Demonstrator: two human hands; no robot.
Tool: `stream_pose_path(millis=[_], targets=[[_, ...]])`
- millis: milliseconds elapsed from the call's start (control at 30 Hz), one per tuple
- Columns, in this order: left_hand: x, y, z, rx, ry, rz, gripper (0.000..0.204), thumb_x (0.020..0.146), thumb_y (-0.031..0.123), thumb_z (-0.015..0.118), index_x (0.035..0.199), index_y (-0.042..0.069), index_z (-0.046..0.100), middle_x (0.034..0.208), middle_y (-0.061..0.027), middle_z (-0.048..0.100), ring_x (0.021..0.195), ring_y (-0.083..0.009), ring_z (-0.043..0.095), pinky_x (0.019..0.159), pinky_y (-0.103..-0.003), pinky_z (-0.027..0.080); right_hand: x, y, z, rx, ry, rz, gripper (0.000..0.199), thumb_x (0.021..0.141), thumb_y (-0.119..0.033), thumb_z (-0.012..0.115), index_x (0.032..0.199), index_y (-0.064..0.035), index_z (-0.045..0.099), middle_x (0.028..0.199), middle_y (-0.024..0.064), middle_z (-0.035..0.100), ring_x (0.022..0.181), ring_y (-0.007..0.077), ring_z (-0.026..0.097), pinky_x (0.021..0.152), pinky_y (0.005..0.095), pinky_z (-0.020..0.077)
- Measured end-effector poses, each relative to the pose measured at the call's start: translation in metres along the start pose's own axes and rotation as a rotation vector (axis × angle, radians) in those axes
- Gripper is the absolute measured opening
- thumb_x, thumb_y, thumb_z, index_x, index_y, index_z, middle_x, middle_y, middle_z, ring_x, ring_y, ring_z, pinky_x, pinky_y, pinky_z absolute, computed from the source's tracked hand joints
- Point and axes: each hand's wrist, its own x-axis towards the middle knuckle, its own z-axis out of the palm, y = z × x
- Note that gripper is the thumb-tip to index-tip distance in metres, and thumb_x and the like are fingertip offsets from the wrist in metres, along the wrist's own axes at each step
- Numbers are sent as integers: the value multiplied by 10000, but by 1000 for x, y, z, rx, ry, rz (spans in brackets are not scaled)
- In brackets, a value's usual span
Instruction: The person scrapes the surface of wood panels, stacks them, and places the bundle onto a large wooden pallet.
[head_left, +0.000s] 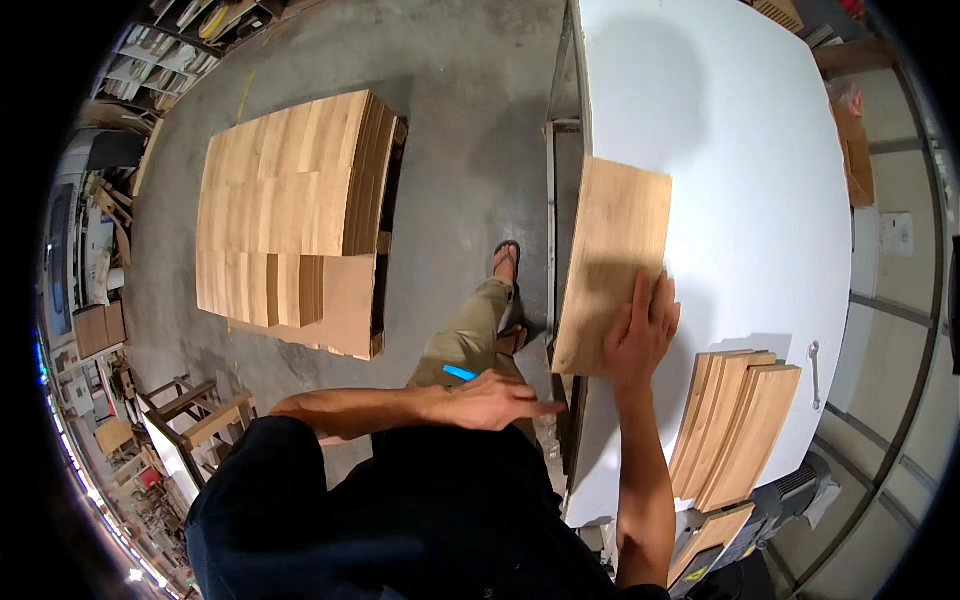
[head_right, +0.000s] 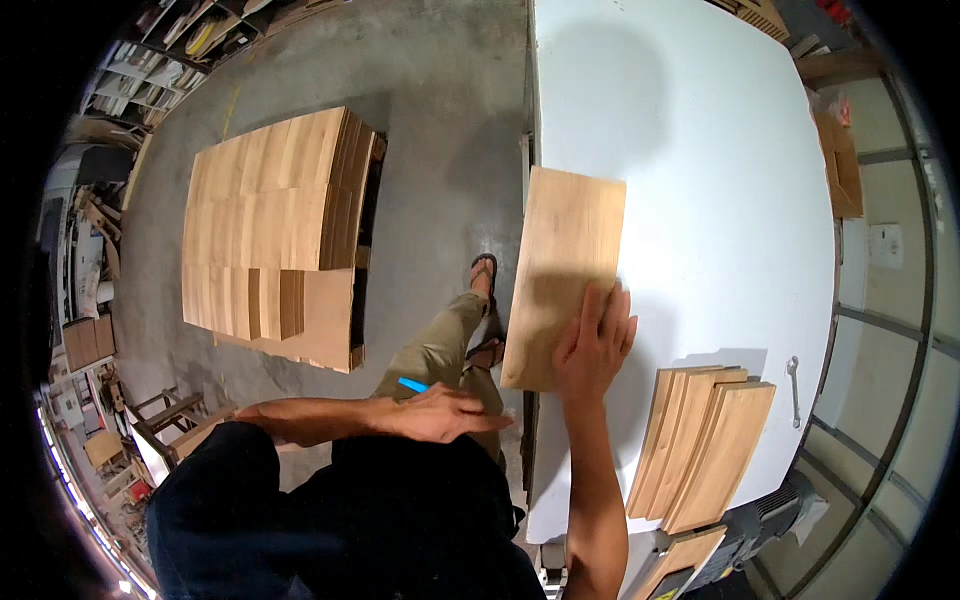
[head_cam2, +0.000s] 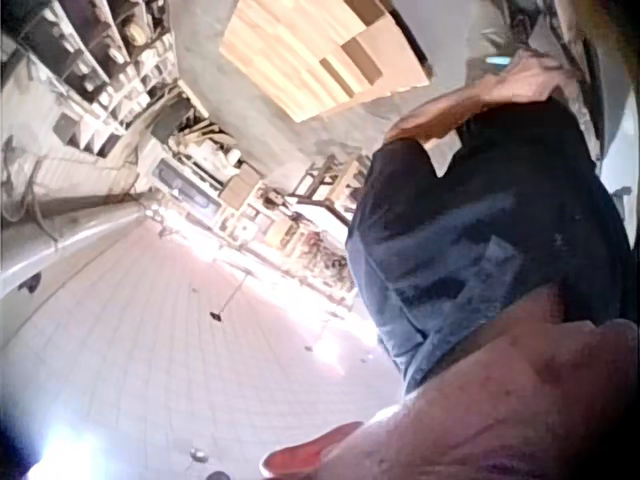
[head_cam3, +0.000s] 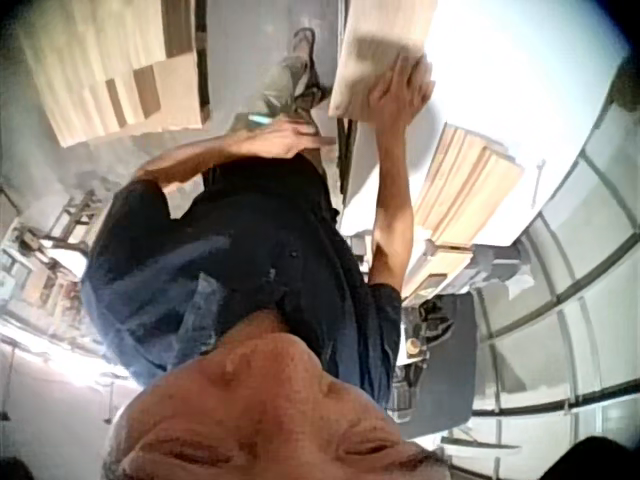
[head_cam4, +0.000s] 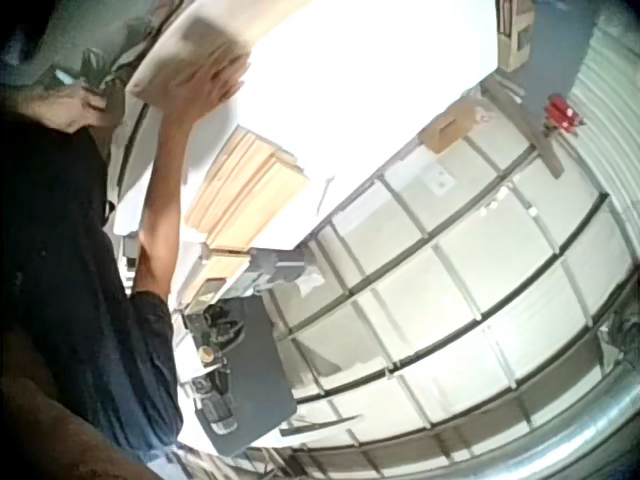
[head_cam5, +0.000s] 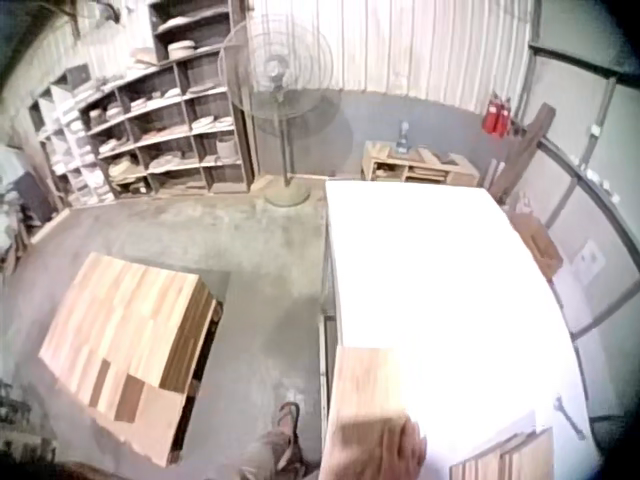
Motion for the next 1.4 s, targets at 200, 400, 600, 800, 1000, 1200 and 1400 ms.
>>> stream_pose_path(millis=[200, 400, 600, 800, 1000, 1200, 1400], targets=[[84, -75, -86, 287, 18, -214, 664, 753, 47, 547, 1367, 289, 475, 718, -107, 618, 627, -298, 601, 551, -430, 501, 5, -5, -8, 35, -19, 28, 477, 934, -184, 411, 1401, -91, 427, 1427, 230, 377, 1327, 389, 350, 1106, 522, 201], [203, -155, -235, 529, 255, -382, 528, 821, 19, 473, 1311, 202, 548, 913, -167, 657, 664, -324, 618, 655, -421, 518, 3, -4, -11, -4, -41, 11, 481, 936, -208, 434, 1397, -67, 422, 1410, 247, 386, 1320, 399, 352, 1100, 509, 221], [297, -148, -264, 560, 117, -244, 526, 817, 51, 556, 1321, 199, 536, 997, -166, 638, 945, -327, 607, 782, -410, 489, 10, -48, -23, -152, -85, 243, 826, 830, -548, 559, 1453, -69, 304, 1471, 310, 228, 1358, 475, 231, 1075, 614, 172], [265, -108, -232, 518, 102, -287, 626, 755, 353, 735, 1269, 53, 541, 1093, -208, 541, 1008, -367, 533, 844, -439, 459, 13, -85, -9, 17, -98, 477, 1066, 627, -515, 728, 1465, -63, 249, 1452, 366, 186, 1353, 525, 178, 1051, 663, 170], [185, -90, -207, -15, -16, -475, 472, 817, 310, 719, 1141, -10, 597, 927, -116, 648, 752, -232, 621, 685, -327, 504, 5, -68, -54, 242, -75, 511, 881, 575, -411, 759, 1347, -104, 465, 1457, 227, 258, 1347, 453, 197, 1067, 578, 207], [198, -68, -182, -860, -374, -598, 326, 900, 84, 593, 1214, -5, 587, 974, -86, 680, 804, -147, 641, 721, -264, 537, -59, -50, -91, 187, -110, 538, 947, 542, -400, 816, 1380, -164, 445, 1493, 145, 256, 1350, 435, 229, 1080, 583, 221], [239, -8, -146, -917, -509, -515, 411, 908, -9, 419, 1311, -45, 488, 1095, -144, 641, 906, -175, 655, 822, -297, 556, -100, -22, -142, 85, 14, 574, 949, 519, -347, 797, 1382, -174, 444, 1459, 143, 305, 1329, 444, 265, 1082, 573, 239]])
